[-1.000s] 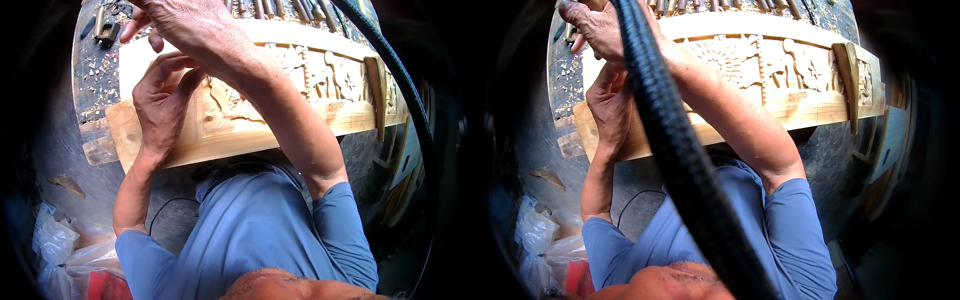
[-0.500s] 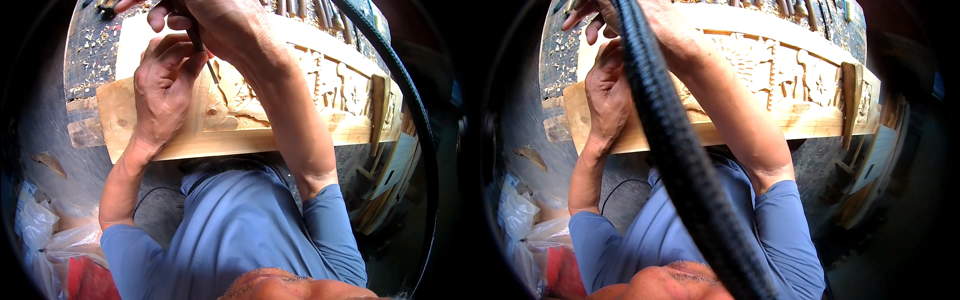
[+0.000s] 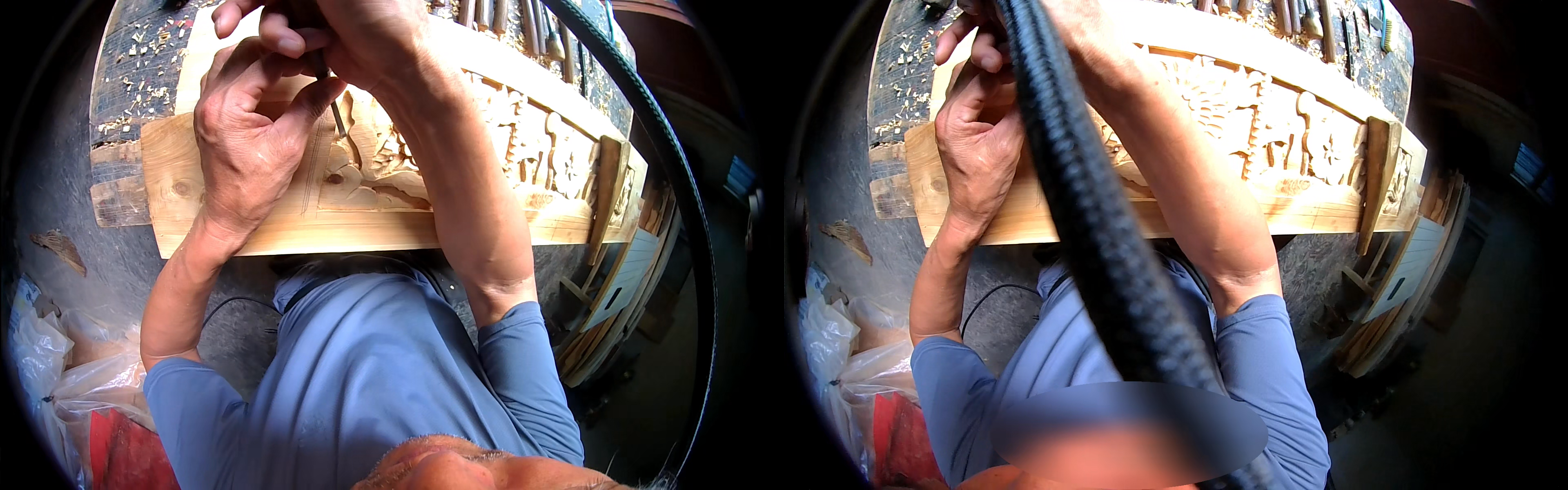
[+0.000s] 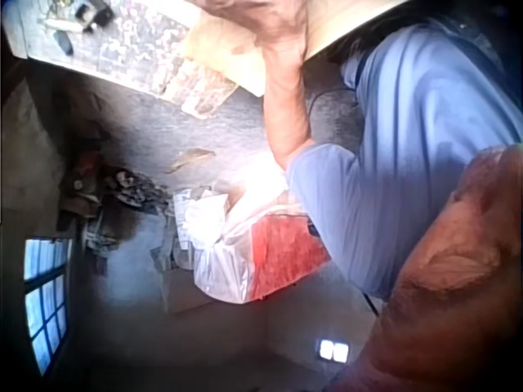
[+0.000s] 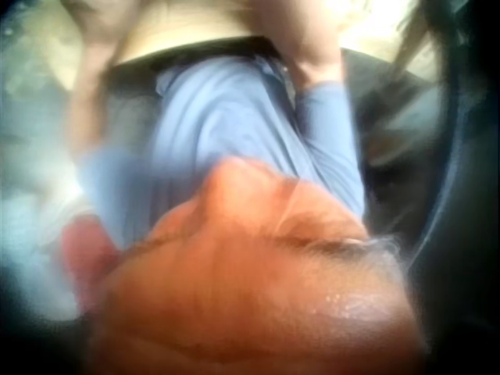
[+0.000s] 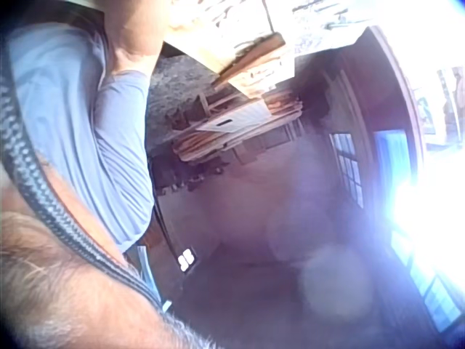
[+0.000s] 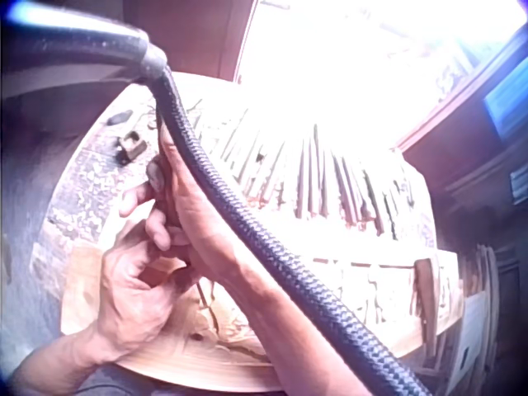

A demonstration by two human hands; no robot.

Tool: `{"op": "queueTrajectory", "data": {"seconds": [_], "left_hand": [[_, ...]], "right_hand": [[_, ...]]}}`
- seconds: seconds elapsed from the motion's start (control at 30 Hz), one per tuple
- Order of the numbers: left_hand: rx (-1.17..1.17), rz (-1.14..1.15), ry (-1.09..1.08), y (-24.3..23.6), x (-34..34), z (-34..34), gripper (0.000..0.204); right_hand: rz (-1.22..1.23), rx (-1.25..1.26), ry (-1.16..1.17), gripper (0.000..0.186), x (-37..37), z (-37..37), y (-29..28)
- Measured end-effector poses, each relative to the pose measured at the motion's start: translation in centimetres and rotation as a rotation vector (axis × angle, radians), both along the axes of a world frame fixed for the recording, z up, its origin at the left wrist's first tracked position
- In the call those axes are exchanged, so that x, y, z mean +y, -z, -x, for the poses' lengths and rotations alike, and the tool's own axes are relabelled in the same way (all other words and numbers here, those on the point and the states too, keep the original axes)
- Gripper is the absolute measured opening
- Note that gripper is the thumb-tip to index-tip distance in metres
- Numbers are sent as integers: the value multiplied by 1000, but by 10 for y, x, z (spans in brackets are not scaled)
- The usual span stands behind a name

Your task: The person carves a decorative floral and animal pattern into a wooden plank using various wood carving chisels, occasionally using a mallet to tap the tools.

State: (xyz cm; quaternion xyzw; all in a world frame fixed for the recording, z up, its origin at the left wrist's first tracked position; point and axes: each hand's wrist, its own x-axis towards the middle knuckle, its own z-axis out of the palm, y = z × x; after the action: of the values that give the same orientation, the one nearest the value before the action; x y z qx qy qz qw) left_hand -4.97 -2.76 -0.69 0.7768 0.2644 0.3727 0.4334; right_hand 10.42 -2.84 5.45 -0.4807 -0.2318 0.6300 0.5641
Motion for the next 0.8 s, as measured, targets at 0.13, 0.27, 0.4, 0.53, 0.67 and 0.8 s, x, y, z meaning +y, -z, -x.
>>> {"op": "queueTrajectory", "data": {"seconds": [0.13,0.27,0.4,0.53,0.67,0.8], "left_hand": [[-21,8,12,0,0,-2,28],[-58,58,46,0,0,-3,27],[3,71,12,-1,-1,3,25],[90,-18,-25,-4,2,1,20],[134,-136,-64,-3,3,0,17],[147,-163,-74,1,4,3,16]], "right_hand": [[-181,26,-30,70,2,-4,21],[-183,-22,-3,69,1,-3,23],[-148,-61,16,67,1,3,18],[-67,-80,64,63,11,4,28],[-77,-33,38,61,13,1,40],[-112,-153,66,61,10,5,41]]}}
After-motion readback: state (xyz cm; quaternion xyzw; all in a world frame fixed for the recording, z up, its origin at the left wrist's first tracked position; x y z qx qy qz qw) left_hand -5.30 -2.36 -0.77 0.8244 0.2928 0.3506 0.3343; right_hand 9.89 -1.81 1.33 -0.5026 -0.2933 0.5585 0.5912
